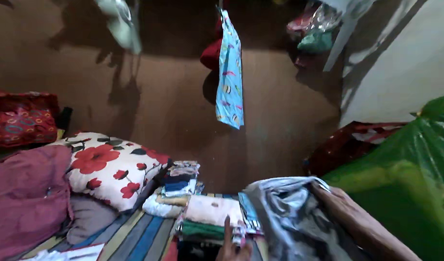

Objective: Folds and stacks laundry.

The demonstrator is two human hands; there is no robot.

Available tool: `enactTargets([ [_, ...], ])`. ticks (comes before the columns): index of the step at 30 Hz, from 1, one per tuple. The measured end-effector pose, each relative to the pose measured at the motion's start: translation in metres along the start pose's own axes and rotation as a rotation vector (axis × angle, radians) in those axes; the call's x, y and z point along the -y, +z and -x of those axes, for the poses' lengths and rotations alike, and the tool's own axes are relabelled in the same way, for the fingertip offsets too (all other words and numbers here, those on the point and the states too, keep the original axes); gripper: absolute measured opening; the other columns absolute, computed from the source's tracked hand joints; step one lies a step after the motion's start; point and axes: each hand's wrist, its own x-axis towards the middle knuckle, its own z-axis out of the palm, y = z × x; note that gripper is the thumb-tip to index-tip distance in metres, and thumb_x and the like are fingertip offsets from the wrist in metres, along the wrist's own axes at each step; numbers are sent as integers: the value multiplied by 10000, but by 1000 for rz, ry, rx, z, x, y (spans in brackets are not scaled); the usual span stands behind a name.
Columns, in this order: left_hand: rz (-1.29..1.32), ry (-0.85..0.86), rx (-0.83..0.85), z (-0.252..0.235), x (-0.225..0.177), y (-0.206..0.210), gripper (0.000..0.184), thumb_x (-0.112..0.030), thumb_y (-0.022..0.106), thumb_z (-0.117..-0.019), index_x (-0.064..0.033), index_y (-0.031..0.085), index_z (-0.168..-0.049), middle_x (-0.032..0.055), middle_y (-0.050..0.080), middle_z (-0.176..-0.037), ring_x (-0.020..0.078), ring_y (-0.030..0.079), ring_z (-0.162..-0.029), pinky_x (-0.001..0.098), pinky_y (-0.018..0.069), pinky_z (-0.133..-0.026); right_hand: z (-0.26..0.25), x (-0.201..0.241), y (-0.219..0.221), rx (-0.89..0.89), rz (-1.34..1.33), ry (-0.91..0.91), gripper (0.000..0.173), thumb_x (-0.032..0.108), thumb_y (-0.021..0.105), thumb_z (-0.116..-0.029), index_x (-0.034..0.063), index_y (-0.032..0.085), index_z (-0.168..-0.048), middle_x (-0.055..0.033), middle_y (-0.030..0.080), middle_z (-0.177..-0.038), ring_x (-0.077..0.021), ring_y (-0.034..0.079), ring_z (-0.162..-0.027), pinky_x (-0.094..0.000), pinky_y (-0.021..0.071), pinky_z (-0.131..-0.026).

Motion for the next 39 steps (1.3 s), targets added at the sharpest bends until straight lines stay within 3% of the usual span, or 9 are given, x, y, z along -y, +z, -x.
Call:
enactTargets([
  [2, 302, -62, -135, 9, -47, 14, 475, -106, 607, -971, 13, 440, -1400, 146, 662, -1189, 160, 680, -1044, 336, 578, -904, 0, 23, 44, 87, -143, 5, 322, 206, 403, -1108, 80, 663, -965, 33, 628, -710, -31, 613, -627, -231, 540, -603],
  [5, 376, -70, -252, 16, -72, 6, 221, 17, 566, -956, 52, 556, -1175, 34, 650, -928, 21, 646, -844, 212, 557, -796, 0, 45, 79, 138, -81, -53, 297, 215, 460, -1102, 36, 677, -1005, -26, 613, -743, -79, 594, -663, -275, 517, -638],
  [11, 278, -50, -182, 28, -84, -55, 302, -170, 566, -1014, 5, 544, -1259, 40, 695, -994, 78, 691, -901, 278, 593, -831, -3, 50, 68, 56, 80, -75, 352, 284, 453, -1103, 19, 673, -1032, -60, 597, -746, -124, 562, -644, -348, 494, -617],
  [16, -36, -26, -16, 41, -89, -99, 550, -268, 717, -875, 19, 571, -1322, 80, 702, -1108, 92, 690, -984, 300, 582, -899, 4, 59, 51, -51, 54, -22, 379, 325, 414, -1111, 54, 642, -976, -17, 571, -693, -75, 555, -588, -296, 498, -566],
  [19, -76, -15, 102, 46, -100, -108, 522, -275, 633, -954, 14, 531, -1376, 64, 675, -1124, 72, 658, -994, 284, 554, -914, 11, 70, 49, -62, 3, -49, 379, 326, 382, -1118, 59, 626, -1005, 14, 542, -705, -39, 529, -597, -256, 477, -570],
  [22, -11, -18, 81, 46, -112, -118, 307, -151, 602, -1015, -10, 617, -1287, 43, 706, -998, 70, 674, -877, 262, 574, -830, 12, 76, 44, -84, -243, -37, 286, 267, 349, -1123, 149, 585, -1012, 109, 555, -680, 55, 544, -562, -140, 492, -525],
  [30, 158, 89, -127, 53, -131, -135, 208, -71, 529, -1038, -57, 682, -898, 2, 674, -752, 49, 625, -639, 208, 539, -600, -7, 18, 24, -97, -682, -54, 276, 357, 383, -1111, 176, 591, -1090, 75, 656, -782, -2, 654, -682, -188, 560, -607],
  [34, 138, 75, -287, 54, -156, -136, 209, -76, 501, -1058, -56, 671, -939, -3, 656, -738, 60, 611, -617, 223, 539, -571, 10, 35, 31, -203, -649, 150, 237, 312, 363, -1115, 182, 552, -1056, 81, 603, -726, -6, 601, -608, -206, 531, -537],
  [39, 223, 302, -328, 46, -164, -136, 367, -63, 397, -1066, -161, 691, -870, -70, 700, -733, -7, 641, -604, 159, 549, -532, 30, 35, 19, -163, -565, 20, 252, 219, 374, -1119, 106, 597, -1086, 45, 643, -733, -25, 624, -610, -219, 551, -551],
])
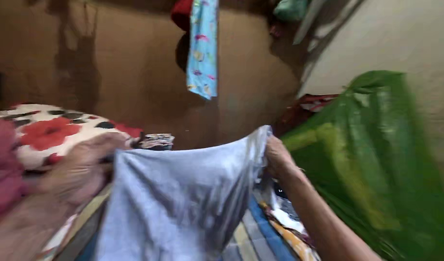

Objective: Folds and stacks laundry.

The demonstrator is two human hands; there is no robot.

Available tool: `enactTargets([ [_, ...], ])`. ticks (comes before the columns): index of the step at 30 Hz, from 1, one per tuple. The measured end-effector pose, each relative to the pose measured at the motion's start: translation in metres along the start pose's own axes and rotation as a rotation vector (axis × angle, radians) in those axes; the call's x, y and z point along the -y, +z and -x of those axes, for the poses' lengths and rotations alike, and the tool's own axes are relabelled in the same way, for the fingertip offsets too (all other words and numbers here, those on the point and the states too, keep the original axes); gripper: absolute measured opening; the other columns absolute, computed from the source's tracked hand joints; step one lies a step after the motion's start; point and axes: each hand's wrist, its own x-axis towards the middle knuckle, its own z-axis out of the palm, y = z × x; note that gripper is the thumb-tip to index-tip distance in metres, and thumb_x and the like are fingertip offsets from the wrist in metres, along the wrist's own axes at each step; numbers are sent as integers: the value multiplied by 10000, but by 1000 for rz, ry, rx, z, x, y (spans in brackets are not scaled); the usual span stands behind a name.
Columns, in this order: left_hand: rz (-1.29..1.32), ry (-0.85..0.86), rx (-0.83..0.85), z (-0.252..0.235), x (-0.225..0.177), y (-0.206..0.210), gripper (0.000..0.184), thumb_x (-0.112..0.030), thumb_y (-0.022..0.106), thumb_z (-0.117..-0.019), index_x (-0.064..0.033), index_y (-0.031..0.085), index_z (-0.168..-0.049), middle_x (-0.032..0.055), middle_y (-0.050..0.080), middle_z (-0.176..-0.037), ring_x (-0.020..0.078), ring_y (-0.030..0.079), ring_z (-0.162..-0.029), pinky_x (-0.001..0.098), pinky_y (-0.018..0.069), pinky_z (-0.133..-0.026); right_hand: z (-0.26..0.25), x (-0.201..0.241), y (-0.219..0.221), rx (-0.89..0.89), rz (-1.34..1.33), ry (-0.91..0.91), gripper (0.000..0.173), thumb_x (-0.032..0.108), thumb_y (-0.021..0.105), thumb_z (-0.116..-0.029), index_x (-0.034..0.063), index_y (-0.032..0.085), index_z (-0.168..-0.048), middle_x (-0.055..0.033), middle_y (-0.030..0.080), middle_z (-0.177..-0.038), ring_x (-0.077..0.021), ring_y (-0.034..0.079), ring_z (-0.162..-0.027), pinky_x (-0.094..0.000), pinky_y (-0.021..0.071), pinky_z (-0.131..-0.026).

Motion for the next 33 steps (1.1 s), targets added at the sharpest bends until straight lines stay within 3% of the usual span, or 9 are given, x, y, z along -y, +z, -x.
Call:
enactTargets([
  [5, -187, 276, 103, -6, 11, -5, 300, 43, 327, -979, -116, 569, -900, -121, 639, -799, -33, 625, -745, 138, 536, -713, 1, 6, -12, 37, 29, -171, 309, 182, 284, -1130, 80, 574, -1166, 66, 652, -836, 32, 635, -734, -175, 561, -686],
  [9, -581, 139, 270, 6, 25, 6, 195, 30, 663, -830, -12, 664, -1020, -101, 608, -747, -44, 557, -656, 151, 492, -636, -14, -16, -46, 24, 381, -208, 340, 156, 373, -1113, -37, 652, -1129, -87, 667, -903, -99, 630, -816, -320, 537, -786],
  [12, -1066, -22, 501, 15, -15, 35, 403, -29, 754, -899, 134, 632, -1248, 263, 663, -932, 302, 600, -827, 466, 483, -848, -10, 2, -55, 89, 333, -379, 303, 110, 350, -1097, -16, 625, -1114, 13, 650, -867, 32, 617, -782, -181, 543, -764],
  [15, -1400, 55, 884, -1, -7, 33, 276, -153, 729, -953, 122, 723, -934, 299, 694, -873, 456, 677, -889, 604, 471, -876, -6, 20, -52, 106, 283, -378, 316, 124, 316, -1111, 24, 616, -1091, 52, 642, -854, 60, 611, -775, -146, 535, -753],
  [20, -935, 11, 468, -19, 1, 18, 217, 29, 548, -1004, 123, 664, -1162, 237, 681, -1100, 303, 657, -1009, 512, 505, -914, -5, 23, -68, 154, 519, -298, 299, 127, 382, -1099, -36, 631, -1119, -13, 624, -820, -14, 592, -707, -231, 537, -685],
  [22, -660, -157, 191, -24, 2, 26, 240, -140, 444, -1081, -64, 655, -1169, 41, 684, -861, 95, 654, -707, 305, 570, -635, -2, 25, -74, 130, 501, -225, 297, 138, 339, -1112, 17, 608, -1140, 42, 626, -802, 17, 605, -678, -201, 553, -643],
  [26, -16, -47, 585, -62, 44, 2, 341, -263, 452, -1086, -101, 635, -1324, 37, 745, -1007, 107, 721, -839, 344, 618, -694, 3, 33, -67, -23, 318, -41, 269, 193, 332, -1125, 153, 594, -1082, 108, 626, -718, 31, 607, -599, -170, 542, -553],
  [30, -264, -226, 242, -18, -19, 57, 246, -165, 401, -1099, -140, 646, -1090, -57, 692, -771, 5, 659, -637, 191, 567, -551, 28, 42, -68, -8, 166, -29, 252, 243, 348, -1119, 195, 568, -1005, 117, 636, -712, 29, 615, -590, -168, 546, -537],
  [33, -206, -89, 445, -11, -38, 35, 294, -128, 361, -1096, -182, 624, -974, -101, 695, -770, -42, 651, -644, 142, 556, -551, 59, 58, -57, -79, 299, -168, 297, 172, 268, -1121, 213, 509, -953, 188, 553, -696, 151, 527, -590, -55, 467, -546],
])
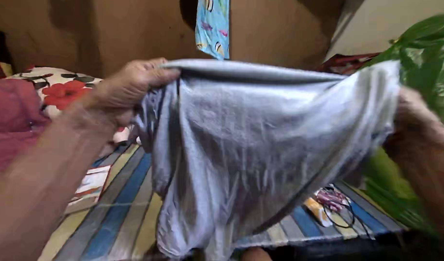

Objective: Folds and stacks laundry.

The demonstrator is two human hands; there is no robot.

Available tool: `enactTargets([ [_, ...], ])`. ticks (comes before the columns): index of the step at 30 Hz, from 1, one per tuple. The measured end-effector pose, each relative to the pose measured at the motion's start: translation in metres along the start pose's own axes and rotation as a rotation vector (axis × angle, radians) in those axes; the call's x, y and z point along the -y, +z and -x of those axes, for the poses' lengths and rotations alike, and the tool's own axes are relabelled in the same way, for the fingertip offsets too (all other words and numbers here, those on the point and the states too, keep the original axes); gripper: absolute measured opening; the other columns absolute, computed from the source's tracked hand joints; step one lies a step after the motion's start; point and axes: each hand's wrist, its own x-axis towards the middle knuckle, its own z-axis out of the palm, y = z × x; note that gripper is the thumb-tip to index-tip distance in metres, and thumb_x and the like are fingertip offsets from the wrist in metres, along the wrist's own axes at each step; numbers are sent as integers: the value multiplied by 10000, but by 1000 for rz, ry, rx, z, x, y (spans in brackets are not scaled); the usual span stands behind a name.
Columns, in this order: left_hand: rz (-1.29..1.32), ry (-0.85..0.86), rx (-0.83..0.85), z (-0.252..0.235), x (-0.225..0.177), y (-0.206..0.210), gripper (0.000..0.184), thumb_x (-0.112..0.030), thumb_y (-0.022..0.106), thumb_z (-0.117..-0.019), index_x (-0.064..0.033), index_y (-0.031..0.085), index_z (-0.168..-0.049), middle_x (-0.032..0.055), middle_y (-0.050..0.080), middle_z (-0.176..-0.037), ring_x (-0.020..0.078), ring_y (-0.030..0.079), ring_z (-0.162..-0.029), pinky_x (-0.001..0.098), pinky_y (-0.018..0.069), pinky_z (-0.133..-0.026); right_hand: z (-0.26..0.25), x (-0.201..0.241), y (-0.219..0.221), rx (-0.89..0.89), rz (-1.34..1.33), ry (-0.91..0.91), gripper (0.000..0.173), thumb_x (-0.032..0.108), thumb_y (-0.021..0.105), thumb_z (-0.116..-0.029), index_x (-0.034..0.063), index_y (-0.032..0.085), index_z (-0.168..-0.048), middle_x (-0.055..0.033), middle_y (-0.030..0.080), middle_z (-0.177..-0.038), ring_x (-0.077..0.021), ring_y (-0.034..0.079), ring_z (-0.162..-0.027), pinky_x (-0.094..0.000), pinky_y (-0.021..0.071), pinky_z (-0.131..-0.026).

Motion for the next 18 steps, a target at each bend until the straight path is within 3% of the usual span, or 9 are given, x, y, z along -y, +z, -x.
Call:
enactTargets([
  [2, 42, 108, 101, 9, -4, -20, 363, -202, 313, -1096, -220, 658, -984, -113, 716, -830, -51, 669, -713, 131, 572, -603, -8, 3, 7, 16, 82, -82, 267, 90, 256, -1109, 166, 494, -1015, 167, 506, -789, 186, 494, -684, -26, 446, -639],
  [4, 59, 158, 91, 5, 6, -42, 429, -327, 263, -1114, -236, 649, -951, -118, 702, -794, -55, 657, -699, 126, 561, -597, -45, -22, 11, 92, 208, -201, 252, 119, 394, -1075, 210, 614, -992, 220, 629, -754, 184, 570, -666, -48, 513, -622],
  [5, 0, 149, 36, 1, 20, -50, 419, -330, 259, -1120, -236, 623, -935, -131, 676, -754, -69, 635, -654, 114, 544, -557, -62, -41, 17, 92, 364, -275, 205, 172, 453, -1081, 145, 651, -1037, 173, 624, -788, 146, 568, -685, -98, 516, -656],
  [6, -130, 130, -16, -3, 39, -57, 349, -263, 306, -1112, -239, 596, -921, -149, 642, -733, -84, 604, -621, 103, 528, -534, -78, -65, 23, 80, 523, -345, 282, 229, 481, -1087, 25, 675, -1071, 22, 633, -840, 13, 563, -724, -233, 501, -712],
  [8, -448, 119, -134, -12, 94, -60, 96, -103, 566, -989, -153, 594, -913, -104, 606, -761, -39, 574, -638, 165, 525, -586, -96, -123, 37, 94, 735, -423, 407, 247, 498, -1081, -124, 655, -1026, -273, 661, -849, -369, 648, -770, -576, 500, -744],
  [10, -609, 89, -95, -26, 162, -58, 90, -121, 721, -849, -84, 653, -896, -16, 646, -837, 64, 609, -746, 310, 545, -709, -102, -193, 45, 188, 854, -339, 408, 258, 504, -1080, -114, 659, -1024, -333, 661, -852, -521, 666, -814, -717, 489, -735],
  [13, -662, -137, 111, -55, 260, -55, 119, -107, 748, -883, -28, 696, -956, 75, 666, -885, 197, 628, -816, 459, 526, -764, -114, -291, 52, 306, 985, -105, 395, 283, 515, -1081, -65, 683, -998, -306, 670, -841, -525, 671, -822, -726, 499, -712],
  [15, -670, -292, 254, -77, 318, -53, 116, -122, 679, -961, -23, 714, -1009, 59, 658, -833, 161, 616, -754, 401, 529, -729, -123, -335, 58, 411, 1043, 130, 458, 376, 483, -1088, -17, 715, -1119, -289, 700, -942, -495, 682, -922, -714, 505, -802],
  [18, -721, -352, 244, -85, 362, -46, 202, -194, 654, -1001, -36, 739, -909, 46, 636, -705, 138, 565, -601, 371, 499, -604, -110, -375, 71, 709, 1084, 354, 545, 501, 457, -1067, 42, 702, -1230, -252, 708, -1105, -450, 666, -1078, -665, 487, -932],
])
